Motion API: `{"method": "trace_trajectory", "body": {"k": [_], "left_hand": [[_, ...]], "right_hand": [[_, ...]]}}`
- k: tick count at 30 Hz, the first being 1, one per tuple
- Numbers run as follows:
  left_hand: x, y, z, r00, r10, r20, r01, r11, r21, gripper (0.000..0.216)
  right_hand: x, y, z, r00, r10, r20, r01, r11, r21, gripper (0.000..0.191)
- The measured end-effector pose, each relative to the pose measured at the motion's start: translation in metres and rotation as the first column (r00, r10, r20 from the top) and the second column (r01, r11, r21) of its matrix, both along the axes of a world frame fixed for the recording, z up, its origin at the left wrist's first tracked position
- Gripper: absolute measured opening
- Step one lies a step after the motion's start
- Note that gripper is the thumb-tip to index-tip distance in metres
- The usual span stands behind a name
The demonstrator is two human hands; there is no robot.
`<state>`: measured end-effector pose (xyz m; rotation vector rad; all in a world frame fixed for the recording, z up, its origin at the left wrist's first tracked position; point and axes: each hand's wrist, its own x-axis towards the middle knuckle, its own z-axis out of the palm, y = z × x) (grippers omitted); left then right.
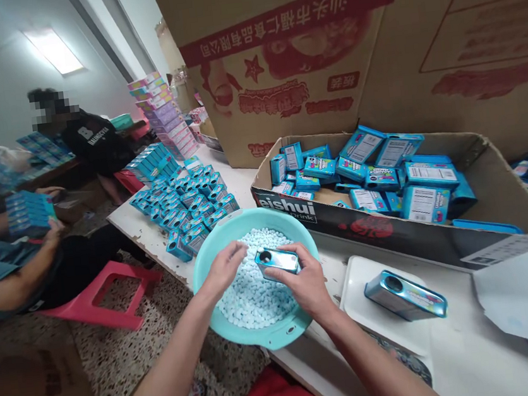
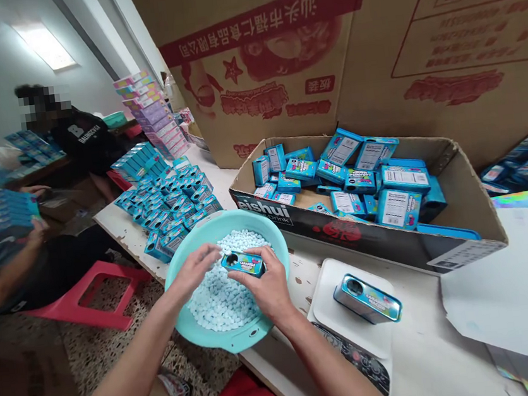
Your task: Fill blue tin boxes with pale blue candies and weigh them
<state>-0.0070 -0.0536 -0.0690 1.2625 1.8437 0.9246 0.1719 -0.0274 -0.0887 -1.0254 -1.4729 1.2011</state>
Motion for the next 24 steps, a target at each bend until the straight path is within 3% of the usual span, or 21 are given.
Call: {"method": "trace_trajectory", "body": {"k": [2, 4, 7, 10, 14, 19, 21, 22, 24], "left_hand": [[-0.006, -0.009, -0.012, 0.908, -0.255, -0.333, 0.19, 0.958, -0.216, 0.036], [-0.002, -0.018, -0.018, 0.729, -0.468, -0.5, 0.272, 0.867, -0.417, 0.047], [0.016, -0.028, -0.019, 0.544, -0.67, -0.505, 0.373, 0.733, -0.569, 0.058], [0.028, -0.03, -0.021, 0.505, -0.727, -0.465, 0.463, 0.683, -0.564, 0.047], [0.027, -0.024, -0.031, 0.642, -0.658, -0.394, 0.488, 0.746, -0.454, 0.029], [0.012, -0.018, -0.028, 0.882, -0.397, -0.254, 0.314, 0.897, -0.311, 0.018], [0.007, -0.018, -0.019, 0.98, -0.195, -0.035, 0.18, 0.951, -0.253, 0.014], [0.005, -0.019, -0.012, 0.99, -0.085, 0.114, 0.11, 0.966, -0.235, 0.014], [0.005, -0.019, 0.0, 0.897, 0.098, 0.431, -0.021, 0.983, -0.18, 0.019]], "right_hand": [[0.001, -0.001, 0.0, 0.999, -0.031, -0.016, 0.031, 0.999, 0.011, 0.037], [0.0, -0.001, 0.0, 0.999, -0.043, 0.0, 0.043, 0.999, 0.026, 0.035], [0.0, -0.002, -0.001, 0.999, -0.047, 0.001, 0.047, 0.999, 0.025, 0.034], [0.001, -0.003, 0.0, 0.997, -0.049, -0.056, 0.049, 0.999, -0.014, 0.035], [0.0, -0.002, 0.001, 0.999, -0.008, -0.045, 0.005, 0.999, -0.05, 0.034], [-0.002, 0.002, 0.001, 0.999, -0.054, 0.004, 0.055, 0.996, -0.066, 0.035], [-0.004, 0.002, 0.0, 0.997, -0.065, 0.042, 0.066, 0.997, -0.036, 0.033], [-0.004, 0.002, -0.001, 0.996, -0.057, 0.068, 0.059, 0.998, -0.017, 0.033], [-0.006, 0.002, -0.003, 0.993, -0.024, 0.118, 0.023, 1.0, 0.006, 0.032]]}}
